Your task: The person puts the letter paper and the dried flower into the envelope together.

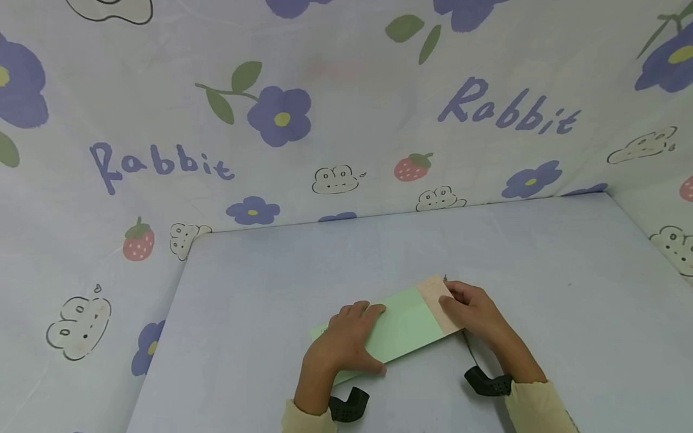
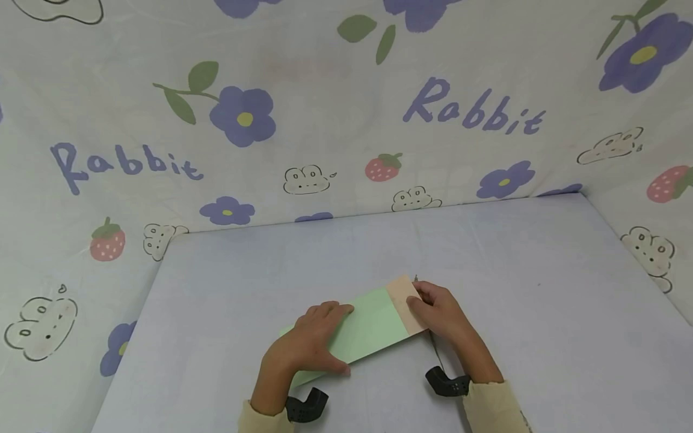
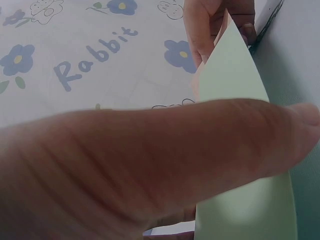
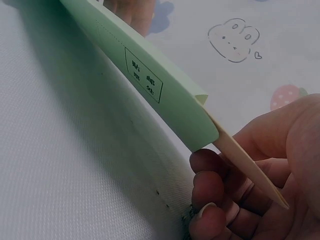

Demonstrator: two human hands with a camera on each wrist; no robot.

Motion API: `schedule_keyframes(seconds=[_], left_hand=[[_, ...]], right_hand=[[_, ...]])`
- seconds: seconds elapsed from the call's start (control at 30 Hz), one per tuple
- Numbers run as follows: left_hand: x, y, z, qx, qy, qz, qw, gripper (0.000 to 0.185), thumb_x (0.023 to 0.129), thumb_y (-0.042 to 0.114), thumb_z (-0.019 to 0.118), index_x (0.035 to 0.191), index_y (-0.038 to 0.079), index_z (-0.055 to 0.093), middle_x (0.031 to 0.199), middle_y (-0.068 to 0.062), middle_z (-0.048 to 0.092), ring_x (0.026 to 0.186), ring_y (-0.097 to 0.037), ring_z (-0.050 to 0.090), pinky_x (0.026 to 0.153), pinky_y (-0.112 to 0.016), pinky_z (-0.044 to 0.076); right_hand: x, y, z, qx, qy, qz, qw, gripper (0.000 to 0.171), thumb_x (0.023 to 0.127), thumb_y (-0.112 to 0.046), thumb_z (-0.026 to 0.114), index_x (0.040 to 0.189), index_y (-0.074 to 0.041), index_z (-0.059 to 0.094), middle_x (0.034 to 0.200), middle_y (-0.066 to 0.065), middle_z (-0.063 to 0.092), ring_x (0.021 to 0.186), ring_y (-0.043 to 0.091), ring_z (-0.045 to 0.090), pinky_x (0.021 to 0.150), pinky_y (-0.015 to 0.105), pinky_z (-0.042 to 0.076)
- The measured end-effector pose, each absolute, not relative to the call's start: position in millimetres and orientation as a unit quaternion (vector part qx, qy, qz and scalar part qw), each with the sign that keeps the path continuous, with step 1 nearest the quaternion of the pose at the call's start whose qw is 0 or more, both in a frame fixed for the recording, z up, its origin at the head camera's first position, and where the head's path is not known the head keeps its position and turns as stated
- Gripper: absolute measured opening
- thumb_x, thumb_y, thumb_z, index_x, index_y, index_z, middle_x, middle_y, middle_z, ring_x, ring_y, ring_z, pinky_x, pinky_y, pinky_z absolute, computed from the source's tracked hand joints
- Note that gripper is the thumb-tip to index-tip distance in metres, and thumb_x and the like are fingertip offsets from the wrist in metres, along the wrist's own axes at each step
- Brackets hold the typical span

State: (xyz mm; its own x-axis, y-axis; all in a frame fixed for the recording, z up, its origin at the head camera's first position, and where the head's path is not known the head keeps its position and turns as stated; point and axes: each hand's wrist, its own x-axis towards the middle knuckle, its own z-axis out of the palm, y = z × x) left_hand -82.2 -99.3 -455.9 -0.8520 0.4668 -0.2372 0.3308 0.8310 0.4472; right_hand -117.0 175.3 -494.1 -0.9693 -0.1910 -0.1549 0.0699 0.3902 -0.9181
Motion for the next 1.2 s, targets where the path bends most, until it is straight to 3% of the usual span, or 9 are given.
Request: schedule_keyframes(seconds=[1.2], left_hand=[[-82.1,-98.2,-455.5,0.204,0.942,0.204,0.171,0.099,0.067,0.038,0.094,0.149,0.017,0.043,0.149,-0.013,0.043,0.136,-0.031,0.04,0.108,-0.052,0.036]], right_hand=[[-119.0,176.6,-496.0,-0.041,0.83,-0.544,0.116,0.046,0.102,-0.015,0.056,0.14,0.01,0.05,0.116,0.021,0.066,0.086,0.018,0.063,0.074,0.032,0.051]])
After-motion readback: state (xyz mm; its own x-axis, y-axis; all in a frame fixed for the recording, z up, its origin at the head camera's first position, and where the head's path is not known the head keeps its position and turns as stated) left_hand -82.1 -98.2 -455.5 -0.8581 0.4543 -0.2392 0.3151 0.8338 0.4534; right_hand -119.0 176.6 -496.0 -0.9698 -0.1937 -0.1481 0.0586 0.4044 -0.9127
